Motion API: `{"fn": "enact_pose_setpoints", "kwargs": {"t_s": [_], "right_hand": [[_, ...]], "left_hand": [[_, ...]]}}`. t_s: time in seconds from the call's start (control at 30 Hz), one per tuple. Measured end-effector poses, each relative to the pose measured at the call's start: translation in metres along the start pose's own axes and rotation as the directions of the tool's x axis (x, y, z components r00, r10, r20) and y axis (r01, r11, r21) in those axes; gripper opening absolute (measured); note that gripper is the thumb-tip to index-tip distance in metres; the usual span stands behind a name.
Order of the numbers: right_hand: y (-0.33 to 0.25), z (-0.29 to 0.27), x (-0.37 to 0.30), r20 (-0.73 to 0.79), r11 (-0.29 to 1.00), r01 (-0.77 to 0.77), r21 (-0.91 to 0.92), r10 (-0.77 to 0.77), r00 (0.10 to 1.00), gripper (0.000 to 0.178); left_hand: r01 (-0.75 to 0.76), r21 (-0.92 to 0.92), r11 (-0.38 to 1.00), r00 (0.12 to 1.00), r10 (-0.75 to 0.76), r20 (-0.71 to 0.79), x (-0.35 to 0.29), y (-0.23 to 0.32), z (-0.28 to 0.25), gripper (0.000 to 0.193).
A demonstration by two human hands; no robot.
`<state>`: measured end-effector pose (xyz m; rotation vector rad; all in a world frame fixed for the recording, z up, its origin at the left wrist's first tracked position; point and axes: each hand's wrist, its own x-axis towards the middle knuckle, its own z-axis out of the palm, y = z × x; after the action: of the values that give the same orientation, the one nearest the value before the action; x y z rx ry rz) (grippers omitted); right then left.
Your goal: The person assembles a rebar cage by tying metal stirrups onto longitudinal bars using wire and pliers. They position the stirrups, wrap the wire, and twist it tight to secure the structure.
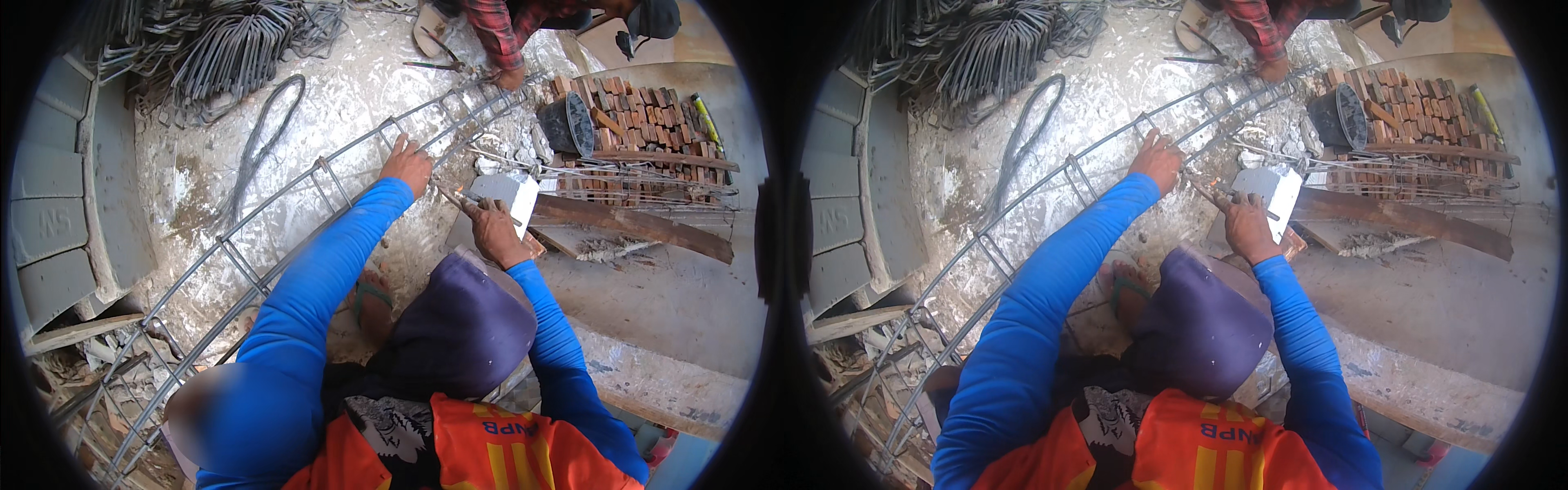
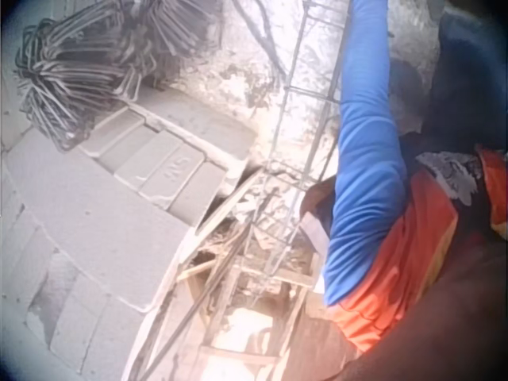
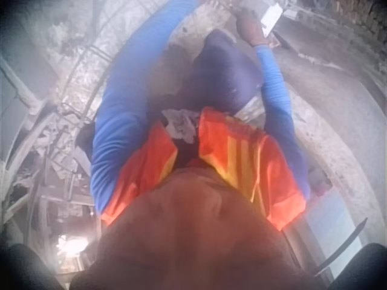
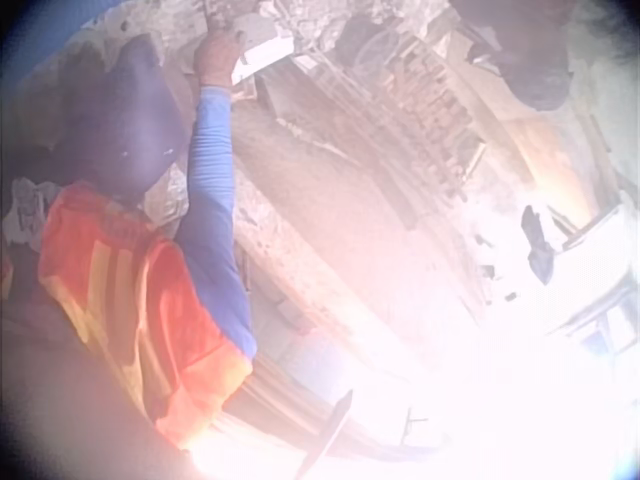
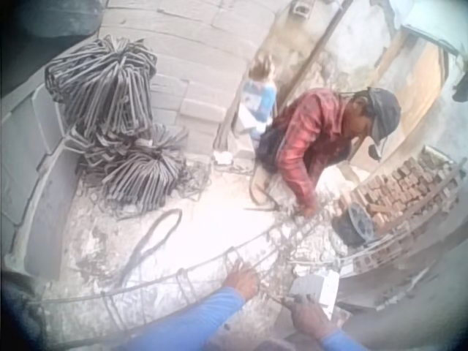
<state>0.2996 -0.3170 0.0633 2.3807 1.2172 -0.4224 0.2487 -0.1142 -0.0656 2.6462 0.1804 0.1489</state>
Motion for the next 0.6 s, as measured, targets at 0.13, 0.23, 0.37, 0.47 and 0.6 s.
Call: {"fn": "enact_pose_setpoints", "kwargs": {"t_s": [0.13,0.23,0.37,0.47,0.6], "right_hand": [[0.003,0.011,-0.002,0.015,0.97,-0.032,0.242,0.029,0.999,0.048],[-0.005,-0.005,-0.003,0.128,0.813,-0.149,0.563,0.092,0.988,0.055],[0.018,0.024,-0.006,0.185,0.768,-0.164,0.619,0.06,0.981,0.072],[-0.006,-0.009,-0.001,0.281,0.812,-0.275,0.515,0.143,0.949,0.077],[-0.006,-0.013,-0.012,-0.104,0.985,-0.11,0.134,0.125,0.987,0.075]], "left_hand": [[-0.017,-0.041,0.999,0.999,0.015,-0.036,-0.002,-0.002,-0.003,0.025],[-0.001,-0.043,0.999,0.995,0.006,0.1,-0.001,-0.004,-0.01,0.03],[-0.051,-0.053,0.997,0.986,0.059,0.158,0.001,0.001,-0.02,0.052],[-0.097,-0.034,0.995,0.972,0.102,0.212,-0.006,-0.012,-0.017,0.066],[-0.134,-0.038,0.99,0.951,0.139,0.277,-0.009,-0.015,-0.034,0.073]]}}
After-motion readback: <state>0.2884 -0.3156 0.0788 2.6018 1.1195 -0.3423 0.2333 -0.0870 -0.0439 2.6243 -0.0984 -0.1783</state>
